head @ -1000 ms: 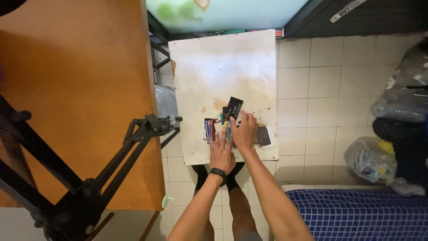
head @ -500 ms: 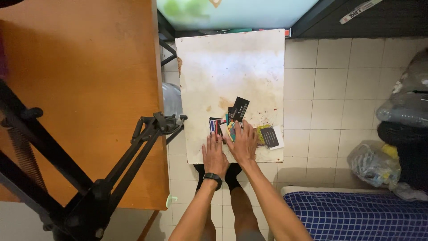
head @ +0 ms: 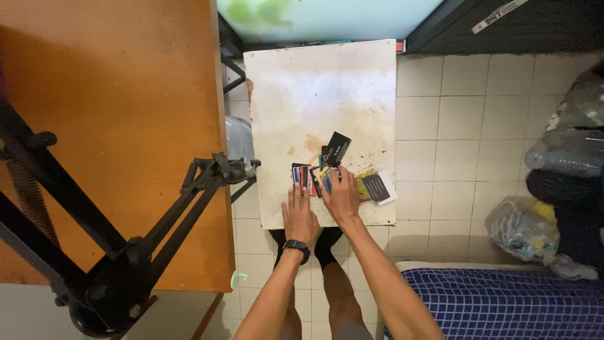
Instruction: Cleaning and organizing small cards on a desk using a cloth.
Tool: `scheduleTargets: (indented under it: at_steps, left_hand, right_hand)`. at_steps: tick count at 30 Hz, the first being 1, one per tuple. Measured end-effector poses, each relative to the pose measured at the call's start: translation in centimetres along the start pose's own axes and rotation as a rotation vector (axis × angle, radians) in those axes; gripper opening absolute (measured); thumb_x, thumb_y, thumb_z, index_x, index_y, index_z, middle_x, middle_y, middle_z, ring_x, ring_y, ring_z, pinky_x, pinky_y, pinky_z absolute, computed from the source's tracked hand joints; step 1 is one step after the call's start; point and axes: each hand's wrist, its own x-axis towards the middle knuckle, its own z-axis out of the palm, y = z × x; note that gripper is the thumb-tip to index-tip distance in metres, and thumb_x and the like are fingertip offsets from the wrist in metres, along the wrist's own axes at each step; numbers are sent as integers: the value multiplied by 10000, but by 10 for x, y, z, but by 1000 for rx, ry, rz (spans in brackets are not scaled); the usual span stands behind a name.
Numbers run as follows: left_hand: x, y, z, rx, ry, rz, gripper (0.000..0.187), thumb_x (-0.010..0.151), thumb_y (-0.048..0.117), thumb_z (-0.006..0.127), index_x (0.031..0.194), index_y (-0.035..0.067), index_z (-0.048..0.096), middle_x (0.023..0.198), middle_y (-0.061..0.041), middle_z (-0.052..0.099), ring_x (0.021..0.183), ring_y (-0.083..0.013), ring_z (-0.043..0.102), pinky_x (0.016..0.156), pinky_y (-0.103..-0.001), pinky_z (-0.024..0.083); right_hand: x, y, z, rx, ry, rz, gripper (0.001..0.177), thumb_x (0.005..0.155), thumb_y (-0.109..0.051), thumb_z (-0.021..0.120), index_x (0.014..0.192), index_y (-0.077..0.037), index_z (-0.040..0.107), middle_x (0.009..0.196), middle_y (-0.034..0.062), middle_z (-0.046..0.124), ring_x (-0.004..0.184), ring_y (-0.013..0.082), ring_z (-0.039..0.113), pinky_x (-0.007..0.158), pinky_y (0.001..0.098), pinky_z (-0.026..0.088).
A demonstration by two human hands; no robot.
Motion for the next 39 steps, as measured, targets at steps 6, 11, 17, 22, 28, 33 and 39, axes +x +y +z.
scheduleTargets:
  at_steps: [6,11,17,22,28,33,39]
  left_hand:
    - [2,3,0,-63,111,18,672,840,87,615,1486,15,443,1616,-165,332,1494,-357,282,1187,-552,254]
    - [9,17,-17,-243,191,-45,450,936,91,586,1385,68,598,1336,-138,596,1278,-329,524,1087,-485,413]
    - [37,6,27,-478,254,-156,265,957,225,660,1191,101,666,1076,-146,720,1006,-360,681,849,-494,543]
    - [48,28,-2,-409,146,-359,355,896,388,749,1109,126,641,996,-134,735,925,-387,694,758,-530,537]
    - [62,29,14,-285,76,-414,407,850,452,796,1069,140,652,944,-113,750,895,-370,720,760,-522,560]
    - [67,22,36,-458,123,-438,225,837,346,791,929,153,721,875,-74,767,870,-333,728,746,-491,563]
    - [62,22,25,-1075,114,-437,245,969,312,649,984,82,732,750,-27,737,607,-162,684,543,-345,554]
  right_hand:
    - [-1,1,2,1,-5,-44,533,801,-202,791,1233,63,627,1299,252,583,1167,411,551,1029,467,469]
    - [-5,10,5,62,62,-56,490,803,-195,774,1204,50,635,1275,244,638,1143,406,593,977,456,512]
    - [-10,18,7,131,119,-76,422,856,-188,767,1193,39,652,1201,223,686,1113,400,652,946,455,544]
    - [-11,18,3,157,143,-80,443,831,-171,771,1200,39,648,1172,228,697,1106,399,671,927,451,555]
    - [-11,24,5,183,128,-105,467,836,-172,779,1226,45,643,1179,242,693,1115,404,661,944,458,546]
    - [-11,23,8,174,96,-74,438,849,-173,773,1216,34,655,1206,224,691,1143,386,660,958,448,550]
    - [-13,9,1,149,115,-87,321,861,-124,748,1149,9,701,1139,171,704,1062,361,659,918,443,546]
